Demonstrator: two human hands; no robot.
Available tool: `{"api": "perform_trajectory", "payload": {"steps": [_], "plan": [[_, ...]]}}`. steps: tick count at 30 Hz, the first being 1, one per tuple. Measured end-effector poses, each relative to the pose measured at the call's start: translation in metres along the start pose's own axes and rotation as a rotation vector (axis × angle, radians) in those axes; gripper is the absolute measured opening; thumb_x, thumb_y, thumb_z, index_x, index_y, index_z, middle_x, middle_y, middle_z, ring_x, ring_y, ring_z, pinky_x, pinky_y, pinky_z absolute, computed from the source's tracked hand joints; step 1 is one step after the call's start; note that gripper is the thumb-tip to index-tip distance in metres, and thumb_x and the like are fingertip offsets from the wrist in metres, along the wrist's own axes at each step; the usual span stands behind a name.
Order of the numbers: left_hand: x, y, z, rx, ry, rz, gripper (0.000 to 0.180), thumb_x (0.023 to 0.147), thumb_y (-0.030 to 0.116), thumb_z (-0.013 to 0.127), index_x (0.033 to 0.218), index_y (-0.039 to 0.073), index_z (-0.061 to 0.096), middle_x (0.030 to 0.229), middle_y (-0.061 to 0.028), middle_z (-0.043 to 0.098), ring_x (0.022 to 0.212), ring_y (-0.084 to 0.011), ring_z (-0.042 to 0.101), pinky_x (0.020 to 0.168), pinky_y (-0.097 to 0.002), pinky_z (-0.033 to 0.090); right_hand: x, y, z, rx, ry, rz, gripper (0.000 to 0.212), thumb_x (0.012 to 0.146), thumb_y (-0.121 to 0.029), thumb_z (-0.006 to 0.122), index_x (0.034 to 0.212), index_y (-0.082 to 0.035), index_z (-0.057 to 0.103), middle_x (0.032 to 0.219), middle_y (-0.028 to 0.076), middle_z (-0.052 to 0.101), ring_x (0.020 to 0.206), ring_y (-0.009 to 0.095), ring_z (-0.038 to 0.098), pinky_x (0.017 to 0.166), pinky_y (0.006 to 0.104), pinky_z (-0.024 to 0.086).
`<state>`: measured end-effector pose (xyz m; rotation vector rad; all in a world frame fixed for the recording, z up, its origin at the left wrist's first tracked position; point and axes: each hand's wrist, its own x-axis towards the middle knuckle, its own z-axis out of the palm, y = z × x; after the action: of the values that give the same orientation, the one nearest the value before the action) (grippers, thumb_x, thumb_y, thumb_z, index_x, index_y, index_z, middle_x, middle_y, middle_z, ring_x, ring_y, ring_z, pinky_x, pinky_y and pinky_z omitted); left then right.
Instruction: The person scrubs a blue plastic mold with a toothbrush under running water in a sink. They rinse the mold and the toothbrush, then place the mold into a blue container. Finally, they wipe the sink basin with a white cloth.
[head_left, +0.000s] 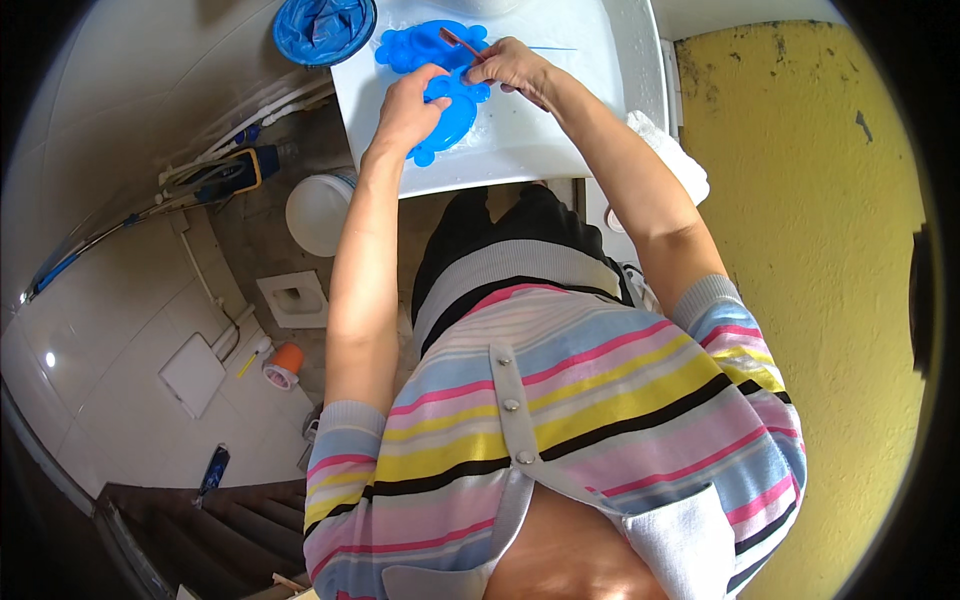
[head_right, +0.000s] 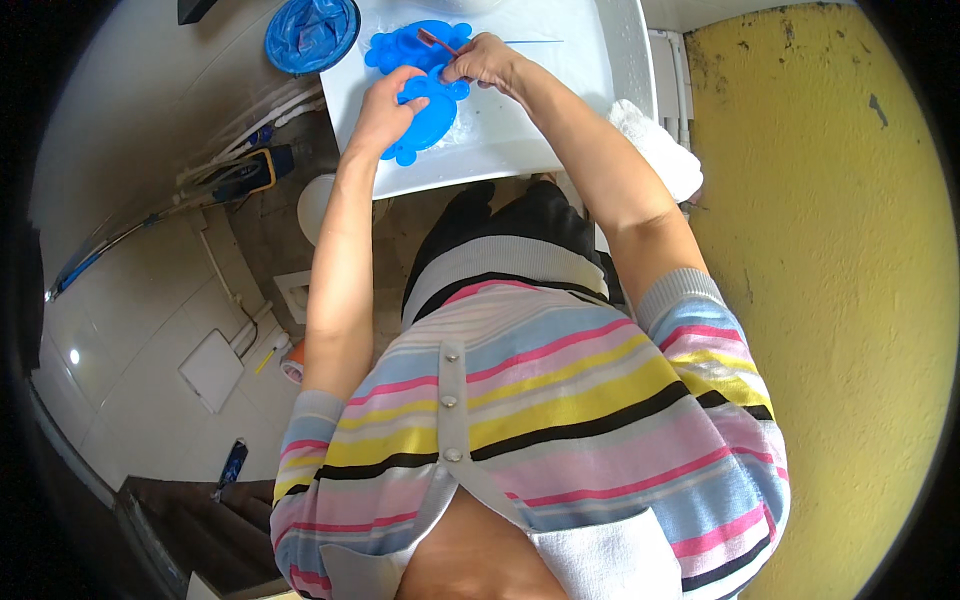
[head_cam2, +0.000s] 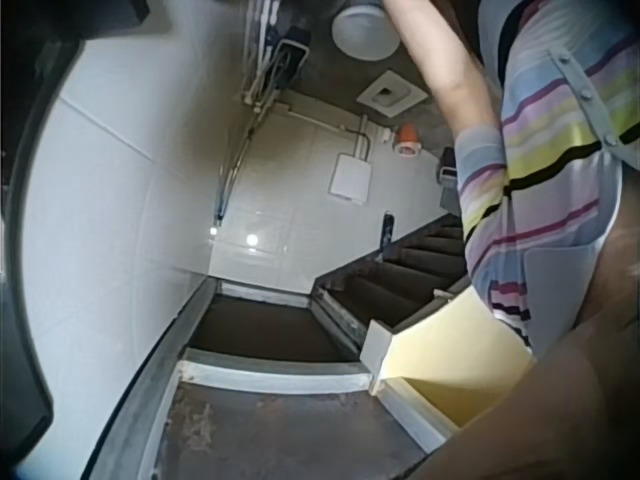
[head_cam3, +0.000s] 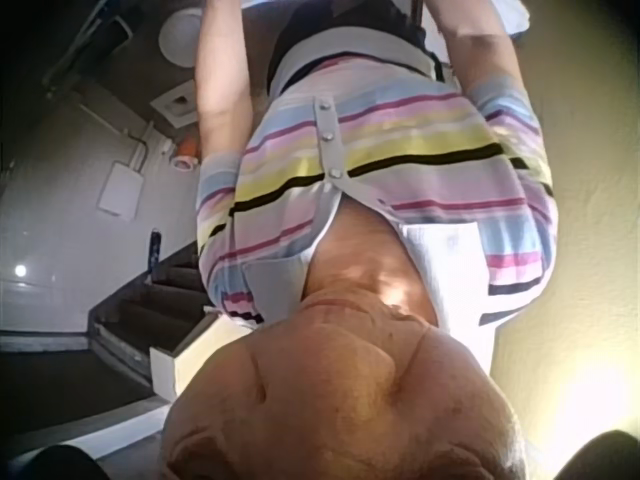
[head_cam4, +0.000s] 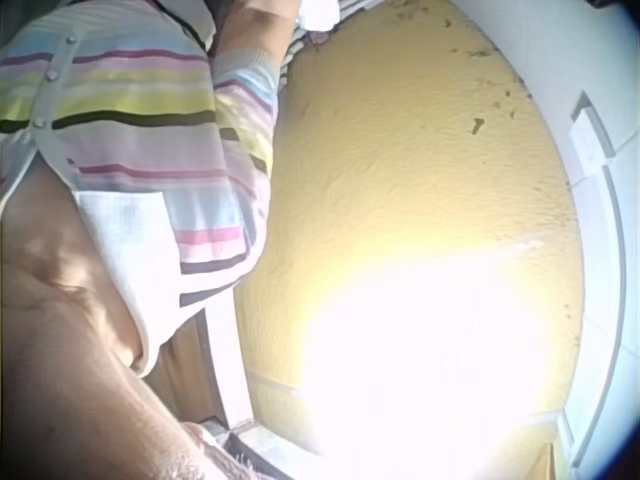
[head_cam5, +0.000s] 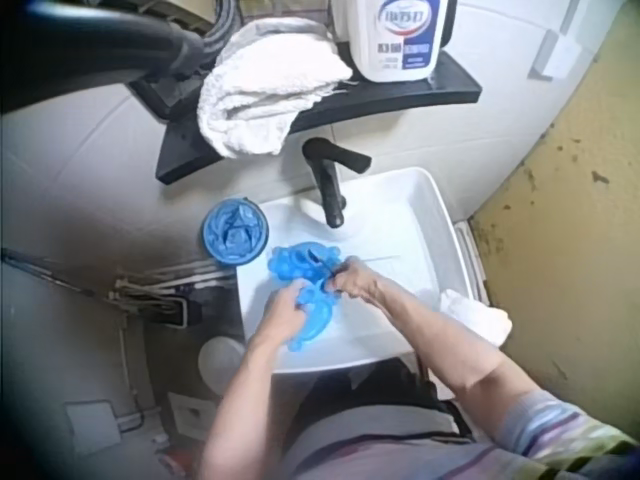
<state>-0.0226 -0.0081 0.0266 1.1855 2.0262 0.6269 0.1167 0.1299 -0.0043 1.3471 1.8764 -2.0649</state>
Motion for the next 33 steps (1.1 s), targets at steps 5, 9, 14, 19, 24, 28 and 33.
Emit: {"api": "perform_trajectory", "payload": {"steps": [5, 9, 14, 19, 24, 28, 33], "plan": [[0.008, -0.003, 0.000, -0.113, -0.053, -0.051, 0.037, 0.078, 0.009, 0.072, 0.114, 0.008, 0.061, 0.112, -0.0193, 0.062, 0.109, -0.0304, 0.059, 0.089, -0.0389, 0.048, -0.003, -0.005, 0.005, 0.012, 0.072, 0.033, 0.035, 0.064, -0.023, 0.082, 0.090, -0.004, 0.069, 0.071, 0.004, 0.059, 0.066, 0.015, 0.051, 0.056, 0.0267, 0.037], [0.011, -0.002, 0.000, -0.227, -0.079, -0.074, 0.037, 0.079, 0.007, 0.072, 0.114, 0.008, 0.061, 0.112, -0.0164, 0.062, 0.110, -0.0265, 0.056, 0.090, -0.0368, 0.047, -0.003, -0.006, -0.002, 0.104, -0.002, 0.001, 0.026, 0.069, -0.016, 0.074, 0.090, -0.002, 0.069, 0.068, 0.004, 0.059, 0.058, 0.013, 0.049, 0.051, 0.0243, 0.037], [0.013, 0.001, 0.000, -0.155, -0.069, -0.065, 0.040, 0.078, 0.008, 0.072, 0.116, 0.009, 0.059, 0.115, -0.0149, 0.060, 0.111, -0.0242, 0.054, 0.091, -0.0364, 0.045, -0.002, -0.007, 0.002, 0.062, 0.070, -0.055, 0.024, 0.066, -0.012, 0.075, 0.086, 0.000, 0.070, 0.070, 0.007, 0.061, 0.059, 0.017, 0.055, 0.053, 0.0282, 0.046], [0.008, -0.001, -0.011, -0.373, -0.147, -0.143, 0.044, 0.073, 0.010, 0.077, 0.114, 0.011, 0.061, 0.119, -0.0208, 0.058, 0.116, -0.0291, 0.054, 0.092, -0.0384, 0.045, 0.002, -0.003, -0.003, -0.075, 0.022, -0.120, 0.029, 0.062, -0.014, 0.081, 0.086, -0.001, 0.071, 0.076, 0.008, 0.064, 0.066, 0.018, 0.058, 0.058, 0.0299, 0.049], [0.007, -0.001, -0.012, -0.362, -0.136, -0.122, 0.044, 0.072, 0.010, 0.078, 0.113, 0.011, 0.063, 0.120, -0.0213, 0.058, 0.117, -0.0296, 0.053, 0.093, -0.0388, 0.045, -0.009, -0.010, -0.002, -0.072, 0.036, -0.119, 0.025, 0.066, -0.012, 0.079, 0.088, -0.004, 0.072, 0.072, 0.005, 0.062, 0.061, 0.015, 0.054, 0.051, 0.0270, 0.042], [0.013, -0.003, -0.010, -0.275, -0.125, -0.066, 0.041, 0.073, 0.010, 0.077, 0.112, 0.011, 0.065, 0.120, -0.0205, 0.059, 0.118, -0.0297, 0.053, 0.092, -0.0386, 0.046, -0.015, -0.009, -0.005, 0.025, -0.012, -0.101, 0.023, 0.072, -0.019, 0.077, 0.091, -0.007, 0.073, 0.068, 0.001, 0.059, 0.057, 0.011, 0.045, 0.048, 0.0229, 0.033], [0.016, -0.002, -0.010, -0.141, -0.145, -0.030, 0.041, 0.074, 0.010, 0.077, 0.113, 0.012, 0.064, 0.120, -0.0189, 0.060, 0.117, -0.0294, 0.055, 0.092, -0.0388, 0.047, -0.018, -0.009, -0.006, 0.059, 0.002, -0.058, 0.019, 0.066, -0.014, 0.077, 0.082, -0.006, 0.072, 0.067, 0.003, 0.059, 0.056, 0.012, 0.048, 0.046, 0.0233, 0.031]]}}
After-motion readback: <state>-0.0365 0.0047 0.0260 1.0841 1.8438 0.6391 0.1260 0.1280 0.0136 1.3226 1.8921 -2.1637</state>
